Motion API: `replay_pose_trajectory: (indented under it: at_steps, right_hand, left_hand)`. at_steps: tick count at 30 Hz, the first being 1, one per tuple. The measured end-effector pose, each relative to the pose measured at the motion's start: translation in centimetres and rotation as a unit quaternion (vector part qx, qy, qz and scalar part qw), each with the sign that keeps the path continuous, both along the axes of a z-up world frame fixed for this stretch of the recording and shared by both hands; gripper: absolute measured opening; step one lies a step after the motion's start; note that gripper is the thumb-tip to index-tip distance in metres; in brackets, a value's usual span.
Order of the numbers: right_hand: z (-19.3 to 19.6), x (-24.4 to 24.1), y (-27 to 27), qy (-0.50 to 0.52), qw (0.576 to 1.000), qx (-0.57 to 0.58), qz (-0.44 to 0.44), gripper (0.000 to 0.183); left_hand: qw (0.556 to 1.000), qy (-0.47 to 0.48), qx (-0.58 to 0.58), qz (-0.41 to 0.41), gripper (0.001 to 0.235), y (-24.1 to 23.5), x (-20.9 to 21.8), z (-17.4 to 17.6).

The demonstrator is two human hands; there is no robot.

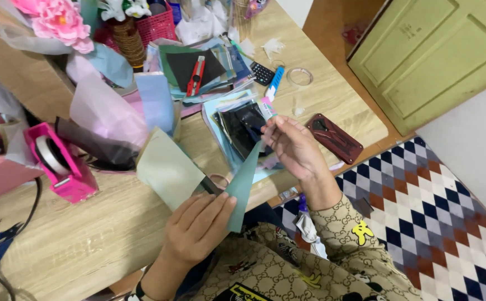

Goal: The person cuts a piece of light blue paper using a red utility knife and a cardboard box as a guide. They then use pink scissors to trim the edges of the cut paper and a black sheet of paper.

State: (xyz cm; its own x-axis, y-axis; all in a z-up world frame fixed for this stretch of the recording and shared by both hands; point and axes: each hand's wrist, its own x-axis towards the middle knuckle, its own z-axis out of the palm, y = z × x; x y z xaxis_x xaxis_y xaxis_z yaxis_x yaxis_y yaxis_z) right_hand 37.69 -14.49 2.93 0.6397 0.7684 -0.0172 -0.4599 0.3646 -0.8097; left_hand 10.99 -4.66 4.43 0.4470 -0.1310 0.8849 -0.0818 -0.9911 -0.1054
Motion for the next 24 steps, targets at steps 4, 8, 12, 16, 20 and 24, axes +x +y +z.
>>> replay_pose_trajectory:
  at_steps: [4, 8, 12, 16, 20, 24]
  right_hand:
    - [1.4, 3.9, -2.5, 0.016, 0.999, 0.026, -0.018, 0.009]
    - [-1.3, 10.8, -2.5, -0.208, 0.952, -0.128, -0.186, 0.012]
    - [-5.6, 16.0, -1.0, -0.388, 0.857, -0.264, -0.213, 0.006]
    - [-12.6, 21.9, -0.2, -0.575, 0.734, -0.301, -0.203, 0.006]
    - [-14.1, 22.7, -0.8, -0.661, 0.665, -0.315, -0.146, 0.016]
    - [-19.8, 26.5, -1.0, -0.694, 0.565, -0.42, -0.152, 0.039]
  left_hand:
    - [0.991, -0.035, -0.111, -0.071, 0.021, -0.1, -0.7, -1.3]
    - [0.958, -0.051, -0.277, -0.047, 0.016, -0.1, -1.7, -2.3]
    - [0.948, -0.055, -0.313, -0.029, 0.015, -0.1, -1.8, -2.6]
    - [0.945, -0.068, -0.318, -0.018, 0.016, 0.0, -1.3, -2.5]
    - [0.872, -0.051, -0.487, 0.018, 0.011, 1.3, -0.3, -3.2]
    - [0.688, -0.171, -0.705, -0.013, 0.018, 2.2, 2.0, -2.5]
